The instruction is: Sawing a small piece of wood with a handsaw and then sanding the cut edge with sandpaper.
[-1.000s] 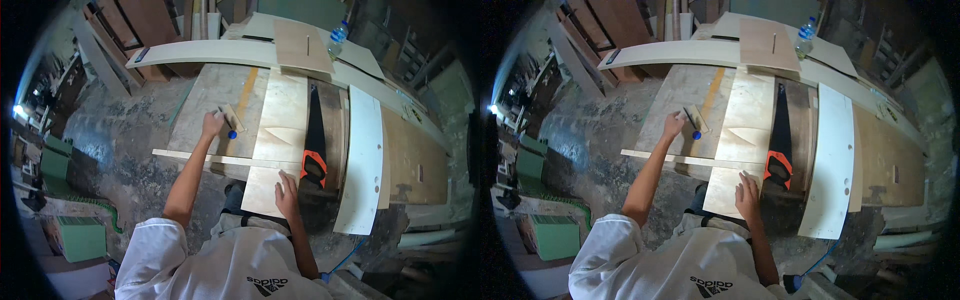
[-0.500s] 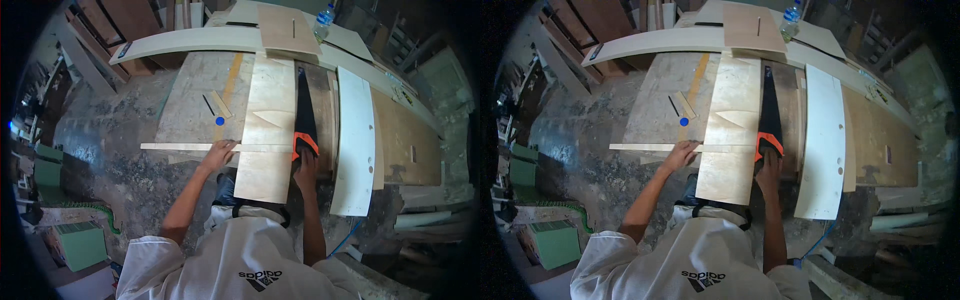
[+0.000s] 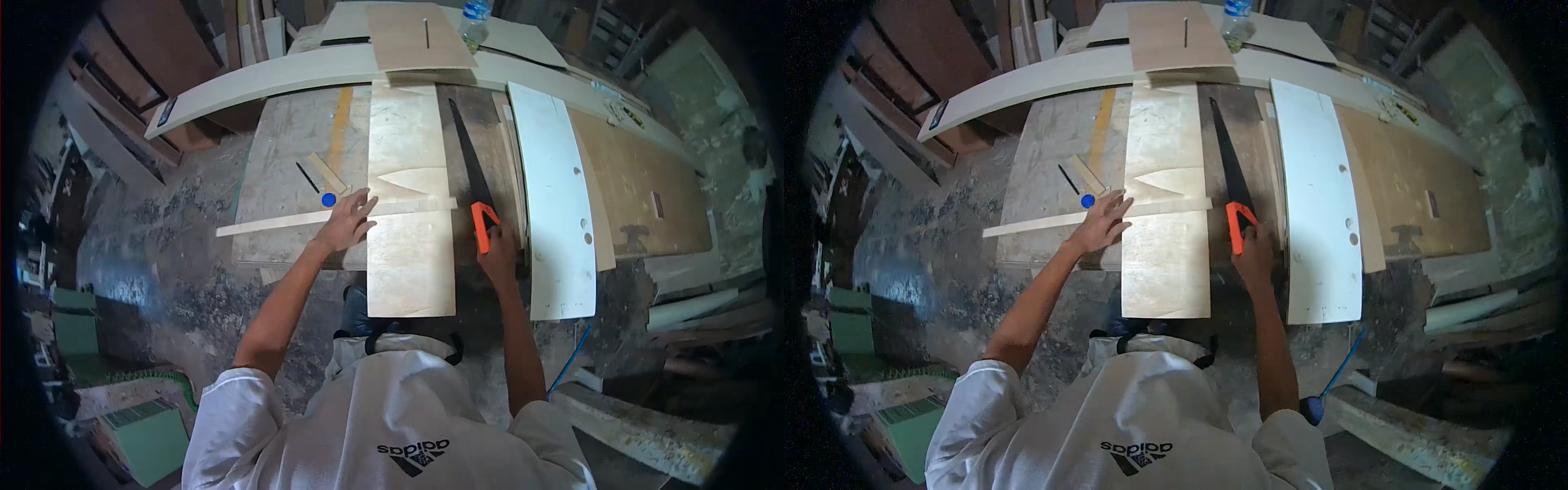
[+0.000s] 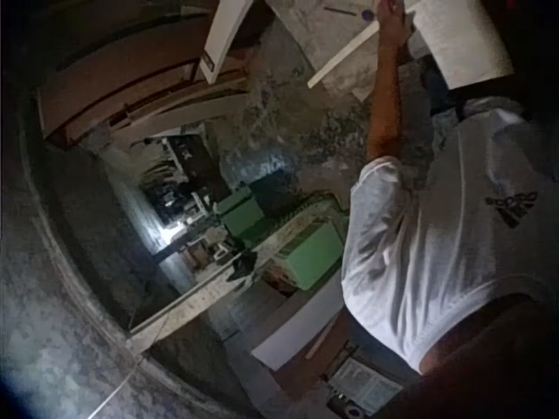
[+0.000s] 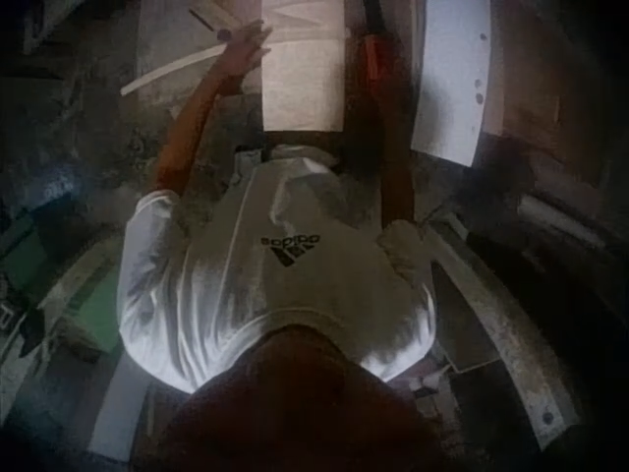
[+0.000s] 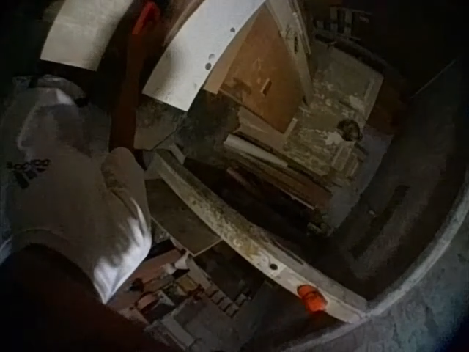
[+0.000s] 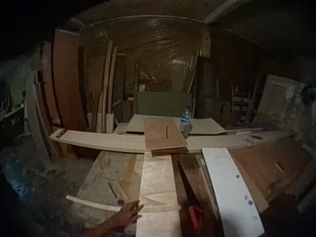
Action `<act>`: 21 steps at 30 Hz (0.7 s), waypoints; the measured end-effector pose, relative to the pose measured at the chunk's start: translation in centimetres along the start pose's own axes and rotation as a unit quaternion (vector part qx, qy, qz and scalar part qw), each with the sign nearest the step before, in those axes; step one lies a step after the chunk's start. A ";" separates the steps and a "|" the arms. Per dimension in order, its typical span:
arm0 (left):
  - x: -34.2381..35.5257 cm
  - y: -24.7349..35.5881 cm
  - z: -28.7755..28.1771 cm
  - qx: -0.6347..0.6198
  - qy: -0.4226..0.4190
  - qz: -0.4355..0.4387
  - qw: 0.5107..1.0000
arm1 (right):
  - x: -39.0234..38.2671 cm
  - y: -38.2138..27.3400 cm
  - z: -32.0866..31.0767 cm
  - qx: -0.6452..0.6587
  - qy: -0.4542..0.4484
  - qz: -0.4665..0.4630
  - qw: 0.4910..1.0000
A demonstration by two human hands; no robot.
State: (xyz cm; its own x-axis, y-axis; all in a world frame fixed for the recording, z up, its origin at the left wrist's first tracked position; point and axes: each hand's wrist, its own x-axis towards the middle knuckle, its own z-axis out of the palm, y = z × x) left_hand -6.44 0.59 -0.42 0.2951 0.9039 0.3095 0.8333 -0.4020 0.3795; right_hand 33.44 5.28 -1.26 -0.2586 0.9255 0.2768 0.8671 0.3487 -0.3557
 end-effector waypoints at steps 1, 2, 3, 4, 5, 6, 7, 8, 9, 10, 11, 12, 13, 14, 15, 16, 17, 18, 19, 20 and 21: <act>-0.1 0.8 0.4 -0.003 0.031 0.023 0.999 | 0.1 -0.6 -0.6 0.001 -0.001 0.008 1.000; 0.0 1.7 0.9 -0.003 0.024 0.028 0.999 | 0.3 -1.4 -0.9 0.090 0.055 -0.001 0.994; 0.4 2.3 1.5 -0.007 0.018 0.033 0.999 | 0.4 -2.1 -1.4 0.176 0.112 -0.010 0.978; 0.9 2.7 2.0 -0.024 0.025 0.035 0.999 | 0.3 -2.4 -1.6 0.175 0.114 -0.005 0.978; 1.4 3.2 2.6 -0.042 0.033 0.037 0.998 | 0.2 -2.8 -1.9 0.279 0.049 0.087 0.955; 1.8 3.1 3.6 -0.036 0.032 0.025 0.999 | 0.0 -3.3 -2.1 0.378 -0.018 0.175 0.909; 2.6 3.7 3.9 -0.039 0.028 0.029 0.998 | -0.1 -4.0 -2.4 0.377 -0.015 0.181 0.908; 3.3 4.3 4.4 -0.055 0.034 0.009 0.998 | -0.3 -4.8 -2.6 0.397 0.061 0.203 0.893; 4.0 4.8 4.8 -0.070 0.039 -0.012 0.997 | -0.4 -5.7 -3.0 0.414 0.138 0.223 0.872; 4.4 4.9 5.1 -0.071 0.034 -0.013 0.997 | -0.8 -7.2 -3.5 0.414 0.136 0.228 0.871; 4.6 4.8 5.3 -0.084 0.053 -0.003 0.995 | -1.8 -9.1 -4.2 0.386 0.174 0.174 0.889; 4.6 4.5 5.4 -0.097 0.071 0.006 0.993 | -3.0 -10.9 -4.7 0.356 0.212 0.121 0.902; 4.7 4.0 5.7 -0.100 0.065 0.004 0.993 | -4.5 -12.3 -5.0 0.354 0.209 0.127 0.903; 4.4 3.1 6.1 -0.103 0.081 0.009 0.991 | -6.3 -13.7 -5.2 0.352 0.186 0.103 0.912; 4.1 2.7 6.7 -0.108 0.094 0.013 0.990 | -8.3 -14.7 -5.2 0.347 0.164 0.082 0.920; 4.5 3.2 7.3 -0.114 0.118 0.026 0.986 | -10.5 -15.2 -4.8 0.340 0.160 0.092 0.922; 5.0 3.8 7.5 -0.115 0.108 0.030 0.987 | -12.5 -15.4 -4.0 0.325 0.172 0.121 0.922; 5.1 3.7 7.7 -0.118 0.108 0.021 0.987 | -14.1 -15.7 -3.4 0.305 0.178 0.145 0.924; 4.9 3.6 7.9 -0.122 0.107 0.010 0.987 | -15.8 -16.2 -3.3 0.303 0.175 0.152 0.924; 4.8 3.4 8.0 -0.120 0.115 0.007 0.986 | -17.3 -16.7 -3.2 0.321 0.149 0.159 0.922; 4.9 3.5 8.3 -0.125 0.109 0.007 0.986 | -18.5 -17.1 -3.1 0.337 0.126 0.166 0.918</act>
State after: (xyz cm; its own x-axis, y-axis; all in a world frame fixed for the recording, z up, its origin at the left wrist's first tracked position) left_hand 1.79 4.83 -4.85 0.1766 0.8562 0.4856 0.6807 -0.4626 0.5680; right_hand 24.74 -18.26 2.43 0.1528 0.9633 0.2207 0.3979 0.1444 -0.9060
